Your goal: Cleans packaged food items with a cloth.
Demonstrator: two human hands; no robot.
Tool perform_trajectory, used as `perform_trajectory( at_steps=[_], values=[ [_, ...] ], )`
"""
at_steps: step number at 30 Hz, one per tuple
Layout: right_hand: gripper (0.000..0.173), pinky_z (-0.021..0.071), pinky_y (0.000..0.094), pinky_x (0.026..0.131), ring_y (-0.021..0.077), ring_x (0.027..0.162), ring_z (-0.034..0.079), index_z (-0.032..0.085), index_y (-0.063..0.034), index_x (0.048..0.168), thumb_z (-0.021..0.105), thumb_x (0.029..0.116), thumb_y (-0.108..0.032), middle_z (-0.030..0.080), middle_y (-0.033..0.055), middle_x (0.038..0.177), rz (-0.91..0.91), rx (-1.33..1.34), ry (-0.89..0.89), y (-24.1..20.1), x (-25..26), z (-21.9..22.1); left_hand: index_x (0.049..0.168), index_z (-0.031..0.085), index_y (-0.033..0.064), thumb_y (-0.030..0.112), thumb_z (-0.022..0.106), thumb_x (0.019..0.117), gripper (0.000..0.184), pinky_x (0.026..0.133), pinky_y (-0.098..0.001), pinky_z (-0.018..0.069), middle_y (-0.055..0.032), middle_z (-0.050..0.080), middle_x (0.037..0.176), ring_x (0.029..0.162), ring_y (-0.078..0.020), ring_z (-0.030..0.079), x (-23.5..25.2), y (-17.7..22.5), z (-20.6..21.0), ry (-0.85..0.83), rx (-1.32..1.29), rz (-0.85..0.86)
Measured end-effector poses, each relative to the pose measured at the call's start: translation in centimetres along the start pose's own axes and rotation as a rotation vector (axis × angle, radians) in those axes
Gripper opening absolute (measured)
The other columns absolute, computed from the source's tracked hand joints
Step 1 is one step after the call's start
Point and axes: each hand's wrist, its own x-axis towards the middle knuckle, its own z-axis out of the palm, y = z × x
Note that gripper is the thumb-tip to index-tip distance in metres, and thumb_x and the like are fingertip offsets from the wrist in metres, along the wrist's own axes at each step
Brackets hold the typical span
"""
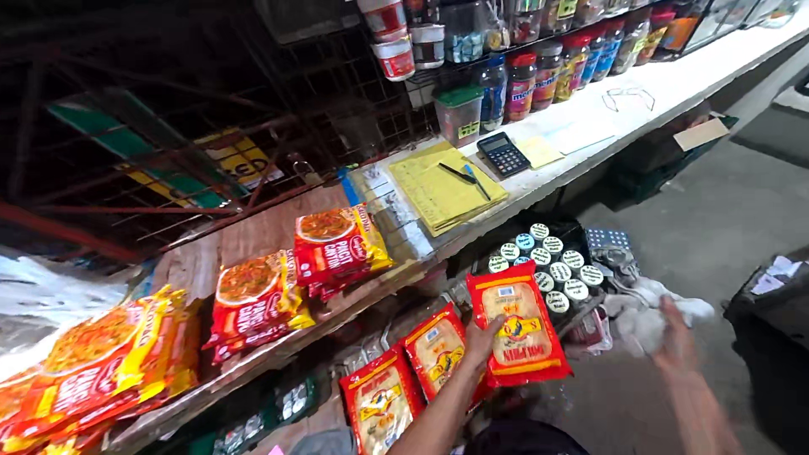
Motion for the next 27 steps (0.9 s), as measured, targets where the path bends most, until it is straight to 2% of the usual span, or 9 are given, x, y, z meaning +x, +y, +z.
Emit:
perform_trajectory(
  at_steps=[3,6,10,15,19,22,23,25,27],
  values=[
    [0.031,0.0583,0.0280,0.078,0.0050,0.083,0.065,0.048,-0.0011,0.131,0.045,0.1083,-0.022,0.064,0.0004,0.097,-0.008,0.049,0.111,-1.8,0.3,-1.8,0.141,0.047,-0.0054,0.027,0.071,0.0973,0.059,0.096,-0.0440,0.0568,-0.0245,0.065,0.121,0.107,-0.0276,0.069,4.4,2.2,3.9,-0.011,-0.004,-0.023],
    [0.022,0.0602,0.0230,0.073,-0.0008,0.078,0.067,0.053,-0.0133,0.119,0.040,0.1093,-0.028,0.068,-0.0103,0.088,-0.009,0.060,0.115,-0.3,2.3,-4.1,0.142,0.046,-0.0053,0.025,0.068,0.0993,0.057,0.096,-0.0447,0.0557,-0.0260,0.064,0.123,0.108,-0.0296,0.068,8.6,3.2,7.5,-0.010,0.003,-0.029],
    [0.024,0.0620,0.0256,0.070,0.0015,0.077,0.069,0.054,-0.0132,0.118,0.038,0.1092,-0.028,0.070,-0.0091,0.085,0.017,0.056,0.058,0.3,3.0,-4.0,0.144,0.043,-0.0058,0.023,0.070,0.0983,0.061,0.102,-0.0486,0.0509,-0.0296,0.059,0.131,0.118,-0.0350,0.063,12.5,3.1,10.6,0.026,0.022,-0.035],
    [0.024,0.0617,0.0237,0.072,-0.0003,0.078,0.069,0.052,-0.0128,0.121,0.037,0.1090,-0.027,0.070,-0.0108,0.088,0.087,-0.008,-0.037,0.7,2.3,-2.8,0.151,0.034,-0.0035,0.023,0.075,0.0935,0.075,0.107,-0.0517,0.0469,-0.0301,0.054,0.139,0.127,-0.0379,0.056,13.3,3.5,12.0,0.049,0.037,-0.057],
    [0.020,0.0611,0.0215,0.074,-0.0026,0.080,0.069,0.050,-0.0152,0.120,0.037,0.1091,-0.024,0.070,-0.0138,0.089,0.112,-0.052,-0.134,1.7,2.3,-1.2,0.153,0.033,-0.0011,0.025,0.073,0.0948,0.076,0.108,-0.0538,0.0453,-0.0308,0.051,0.142,0.130,-0.0396,0.054,11.8,4.4,10.8,0.060,0.022,-0.066],
    [0.019,0.0589,0.0181,0.081,-0.0062,0.086,0.067,0.048,-0.0143,0.123,0.037,0.1083,-0.019,0.068,-0.0178,0.094,0.073,-0.106,-0.258,2.3,2.0,0.7,0.156,0.031,-0.0010,0.025,0.068,0.0986,0.073,0.114,-0.0524,0.0408,-0.0292,0.044,0.152,0.138,-0.0389,0.048,8.8,4.1,8.2,0.034,0.109,0.088],
    [0.021,0.0591,0.0181,0.083,-0.0065,0.089,0.068,0.047,-0.0139,0.125,0.037,0.1084,-0.021,0.069,-0.0183,0.096,0.075,-0.131,-0.311,2.4,1.6,1.4,0.156,0.033,-0.0015,0.024,0.066,0.0995,0.070,0.116,-0.0513,0.0387,-0.0277,0.042,0.154,0.141,-0.0375,0.046,7.1,4.0,6.9,0.016,0.174,0.153],
    [0.036,0.0581,0.0178,0.085,-0.0072,0.093,0.066,0.040,-0.0093,0.135,0.030,0.1098,-0.034,0.067,-0.0155,0.102,0.110,-0.237,-0.429,2.4,0.3,3.2,0.150,0.044,-0.0026,0.022,0.065,0.0986,0.061,0.118,-0.0493,0.0371,-0.0253,0.043,0.155,0.143,-0.0354,0.044,3.7,2.5,3.8,0.059,0.279,0.287],
    [0.051,0.0561,0.0161,0.084,-0.0096,0.093,0.062,0.034,-0.0029,0.142,0.020,0.1106,-0.041,0.062,-0.0105,0.105,0.183,-0.400,-0.507,2.8,-1.4,5.3,0.146,0.050,-0.0032,0.021,0.065,0.0973,0.056,0.120,-0.0503,0.0335,-0.0261,0.040,0.156,0.146,-0.0376,0.039,0.8,-0.3,0.0,0.230,0.337,0.351]
  ],
)
